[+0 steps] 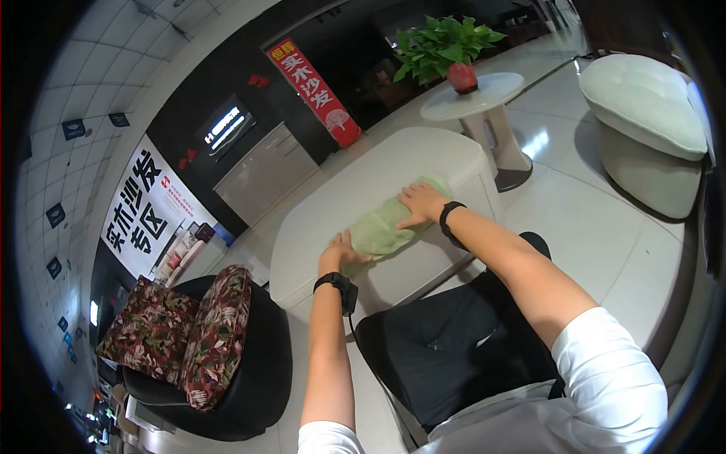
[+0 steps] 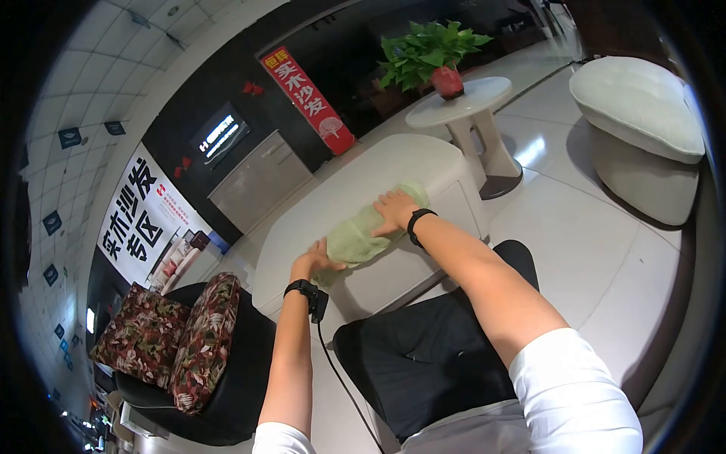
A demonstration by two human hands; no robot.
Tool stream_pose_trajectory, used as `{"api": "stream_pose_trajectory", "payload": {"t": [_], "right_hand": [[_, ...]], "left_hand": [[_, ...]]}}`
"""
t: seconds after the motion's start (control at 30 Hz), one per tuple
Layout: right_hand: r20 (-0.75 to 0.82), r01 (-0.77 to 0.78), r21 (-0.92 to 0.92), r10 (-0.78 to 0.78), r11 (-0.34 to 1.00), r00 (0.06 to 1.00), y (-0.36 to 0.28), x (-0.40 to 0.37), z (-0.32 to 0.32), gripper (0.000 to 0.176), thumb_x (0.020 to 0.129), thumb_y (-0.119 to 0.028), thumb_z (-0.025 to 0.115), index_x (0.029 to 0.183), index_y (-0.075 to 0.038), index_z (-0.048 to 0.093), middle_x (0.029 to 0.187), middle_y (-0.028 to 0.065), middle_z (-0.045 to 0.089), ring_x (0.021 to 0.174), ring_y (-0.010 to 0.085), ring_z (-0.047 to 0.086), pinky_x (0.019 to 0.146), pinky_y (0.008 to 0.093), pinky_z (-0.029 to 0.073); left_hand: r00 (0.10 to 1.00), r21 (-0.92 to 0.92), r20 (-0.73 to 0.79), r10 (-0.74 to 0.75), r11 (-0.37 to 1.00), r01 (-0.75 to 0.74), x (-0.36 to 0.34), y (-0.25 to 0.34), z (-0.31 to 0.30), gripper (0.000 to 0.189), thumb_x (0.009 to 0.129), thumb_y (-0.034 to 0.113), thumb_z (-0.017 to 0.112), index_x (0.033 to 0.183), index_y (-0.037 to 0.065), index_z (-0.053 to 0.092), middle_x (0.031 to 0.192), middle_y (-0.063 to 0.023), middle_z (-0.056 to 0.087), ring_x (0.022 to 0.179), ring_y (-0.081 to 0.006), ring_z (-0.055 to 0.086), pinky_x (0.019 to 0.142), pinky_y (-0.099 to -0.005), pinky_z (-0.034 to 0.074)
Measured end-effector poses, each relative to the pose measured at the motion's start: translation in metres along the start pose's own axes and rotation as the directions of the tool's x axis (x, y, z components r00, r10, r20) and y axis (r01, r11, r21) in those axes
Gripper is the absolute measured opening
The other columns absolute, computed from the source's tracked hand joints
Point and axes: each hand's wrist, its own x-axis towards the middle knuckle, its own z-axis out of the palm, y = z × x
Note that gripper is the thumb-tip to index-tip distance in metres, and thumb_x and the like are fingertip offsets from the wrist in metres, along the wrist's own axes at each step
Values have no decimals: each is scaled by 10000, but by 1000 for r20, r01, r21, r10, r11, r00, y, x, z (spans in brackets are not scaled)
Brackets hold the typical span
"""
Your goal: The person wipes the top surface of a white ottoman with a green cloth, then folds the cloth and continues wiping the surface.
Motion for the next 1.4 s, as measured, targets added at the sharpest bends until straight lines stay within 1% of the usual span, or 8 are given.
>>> {"api": "stream_pose_trajectory", "payload": {"t": [0.2, 0.3, 0.47, 0.6, 0.63, 0.9, 1.13, 1.4], "right_hand": [[63, 30, -106, -23, 994, 998, -6, 1, -8, 1099, 702, -565, 873, 1561, -93, 376, 1590, 139, 414, 1504, 325, 351, 1224, 480, 284], [42, -2, -122, 7, 992, 999, -11, -2, -9, 1129, 665, -508, 921, 1561, -97, 371, 1584, 140, 422, 1508, 314, 350, 1226, 482, 287], [44, -197, -343, 226, 918, 973, -32, 20, 7, 888, 848, -530, 768, 1553, -118, 421, 1548, 107, 500, 1473, 339, 409, 1203, 563, 296], [132, -125, -754, 335, 645, 933, -85, 27, 6, 777, 895, -463, 730, 1522, -74, 488, 1613, 167, 426, 1476, 424, 387, 1163, 678, 294], [166, -7, -911, 382, 413, 909, -92, 26, 8, 628, 960, -448, 622, 1459, -69, 575, 1555, 197, 494, 1435, 423, 451, 1119, 741, 304], [224, 68, -925, 391, 374, 893, -96, 23, -14, 577, 974, -411, 543, 1395, -24, 618, 1356, 246, 652, 1283, 421, 603, 1042, 650, 425], [265, 137, -942, 427, 306, 865, -92, 46, -7, 609, 960, -483, 567, 1332, -6, 637, 1273, 216, 701, 1127, 393, 684, 949, 589, 482], [208, 160, -978, 518, 136, 830, -92, 54, 7, 580, 928, -515, 714, 1231, -24, 655, 1100, 106, 745, 939, 289, 725, 780, 450, 537]], "left_hand": [[985, 108, -170, -6, 994, 24, -7, 2, 15, 1247, 684, 485, 916, 1644, 175, 182, 1713, -91, 213, 1536, -334, 299, 1198, -557, 361], [985, 171, -162, -66, 981, 93, -7, 10, 12, 1240, 690, 484, 909, 1646, 213, 167, 1717, -42, 217, 1520, -316, 343, 1184, -593, 363], [974, 260, -56, -220, 938, 227, -14, 35, -1, 1297, 705, 534, 888, 1673, 267, 67, 1740, 6, 142, 1536, -318, 322, 1199, -623, 313], [954, 434, -35, -298, 855, 283, -16, 50, -7, 1187, 811, 596, 776, 1677, 278, 30, 1733, -16, 173, 1528, -336, 338, 1205, -633, 278], [942, 473, -56, -330, 822, 316, -9, 54, -5, 1137, 848, 600, 737, 1678, 276, 31, 1722, -26, 214, 1518, -342, 356, 1199, -636, 281], [914, 724, -241, -327, 566, 394, 13, 79, 17, 526, 984, 391, 610, 1404, 74, 630, 1500, -163, 562, 1375, -383, 531, 1118, -623, 379], [902, 750, -252, -351, 518, 412, 26, 70, 21, 512, 1014, 371, 493, 1310, -8, 669, 1268, -247, 692, 1168, -397, 659, 1031, -608, 412], [910, 778, -318, -266, 475, 411, 42, 54, 39, 370, 947, 264, 611, 1203, 23, 728, 1118, -211, 741, 963, -373, 711, 949, -581, 462]]}}
